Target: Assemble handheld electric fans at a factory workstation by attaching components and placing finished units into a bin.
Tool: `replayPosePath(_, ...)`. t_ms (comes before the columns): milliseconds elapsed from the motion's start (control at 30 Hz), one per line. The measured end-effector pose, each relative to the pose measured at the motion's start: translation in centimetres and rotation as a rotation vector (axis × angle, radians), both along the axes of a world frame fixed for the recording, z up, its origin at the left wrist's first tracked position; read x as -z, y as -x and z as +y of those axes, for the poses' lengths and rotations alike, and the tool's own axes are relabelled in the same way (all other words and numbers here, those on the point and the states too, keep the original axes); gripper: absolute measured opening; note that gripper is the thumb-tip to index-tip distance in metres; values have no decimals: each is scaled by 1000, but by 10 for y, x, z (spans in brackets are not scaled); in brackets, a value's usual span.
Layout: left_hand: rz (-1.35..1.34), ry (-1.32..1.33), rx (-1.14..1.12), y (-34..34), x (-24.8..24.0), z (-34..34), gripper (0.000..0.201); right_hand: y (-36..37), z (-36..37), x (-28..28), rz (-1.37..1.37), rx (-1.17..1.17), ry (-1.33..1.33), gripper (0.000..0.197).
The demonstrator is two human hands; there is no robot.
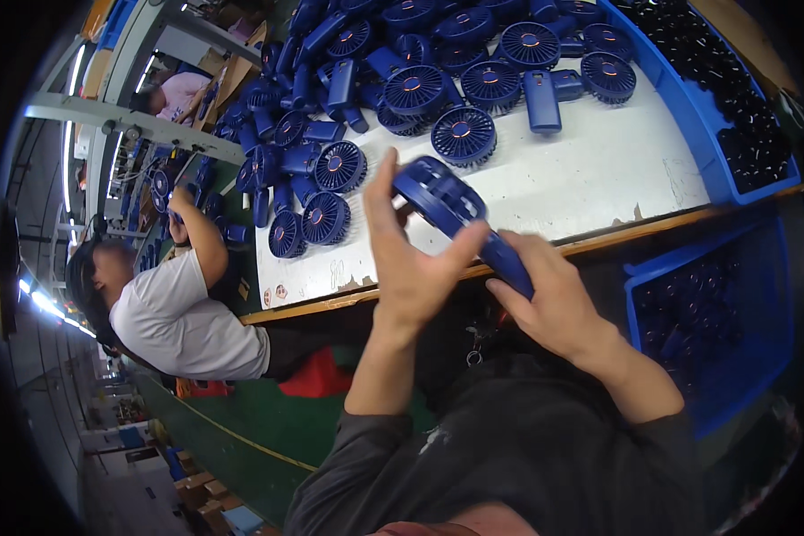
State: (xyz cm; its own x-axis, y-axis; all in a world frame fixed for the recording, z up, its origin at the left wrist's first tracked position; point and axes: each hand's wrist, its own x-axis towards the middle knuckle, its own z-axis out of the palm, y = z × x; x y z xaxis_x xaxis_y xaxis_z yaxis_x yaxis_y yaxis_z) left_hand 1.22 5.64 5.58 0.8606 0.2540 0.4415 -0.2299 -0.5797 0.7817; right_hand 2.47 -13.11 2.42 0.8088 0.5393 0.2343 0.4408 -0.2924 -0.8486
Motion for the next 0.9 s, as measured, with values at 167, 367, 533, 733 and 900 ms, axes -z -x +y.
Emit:
replayPosePath(167, 48, 718, 278, 12, 25, 11, 76, 8, 4, 8, -50, -82, -77, 44)
replayPosePath(367, 355, 1416, 745, 23, 52, -23, 105, -8, 3, -9, -364, -377, 148, 34)
replayPosePath(533, 473, 1229, 754, 27, 52, -43, 87, -80, -53, -79, 95, -628, 357, 37)
replayPosePath(733, 209, 1364, 707, 34, 50, -28, 44, -277, -224, -44, -339, 611, 805, 24)
replayPosePath(900, 156, 1345, 763, 33, 53, -22, 37, -321, -275, 11, -407, 715, 1211, 30)
